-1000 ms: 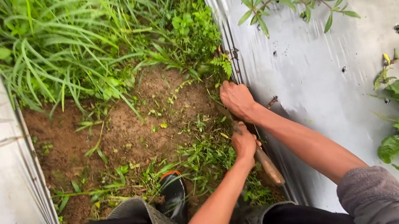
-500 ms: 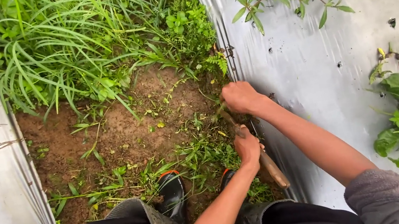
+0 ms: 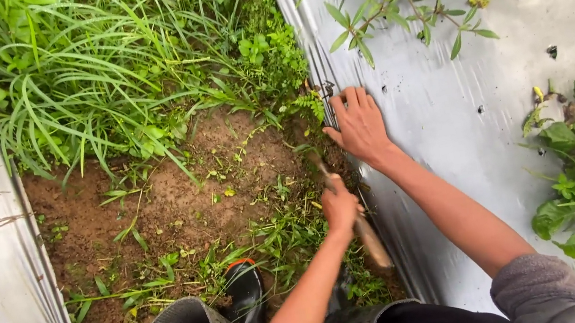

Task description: The person uses a small hand hoe to loosen the soil and remove weeds from a narrow strip of ground between two plastic-covered garden beds. They repeatedly scrape the tool along the soil surface and pull out the uprooted vegetation by hand.

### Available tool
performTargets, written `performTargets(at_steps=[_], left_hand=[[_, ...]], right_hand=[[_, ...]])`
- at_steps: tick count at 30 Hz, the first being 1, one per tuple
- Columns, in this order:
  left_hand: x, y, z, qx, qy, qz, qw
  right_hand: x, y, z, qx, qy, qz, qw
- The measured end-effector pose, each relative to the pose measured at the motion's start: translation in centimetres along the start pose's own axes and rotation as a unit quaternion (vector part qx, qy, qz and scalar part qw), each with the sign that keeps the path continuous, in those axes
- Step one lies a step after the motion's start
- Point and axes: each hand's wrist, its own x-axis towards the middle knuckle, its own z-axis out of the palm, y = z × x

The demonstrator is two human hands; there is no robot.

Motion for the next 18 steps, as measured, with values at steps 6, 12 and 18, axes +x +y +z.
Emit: performTargets(at_steps=[6, 12, 18], left_hand=[[-6.0, -0.6, 1.2, 0.056, 0.000, -0.001, 0.998], [-0.4, 0.6, -2.4, 0.114, 0.008, 0.038, 0.993], [-5.5, -4.5, -0.5, 0.117, -0.004, 0.045, 0.992]], right_hand=[[0.0, 0.9, 3.0, 0.025, 0.114, -0.024, 0.993], [0.0, 1.5, 3.9, 0.039, 0.143, -0.036, 0.988], [0.2, 1.5, 3.4, 0.052, 0.136, -0.046, 0.988]])
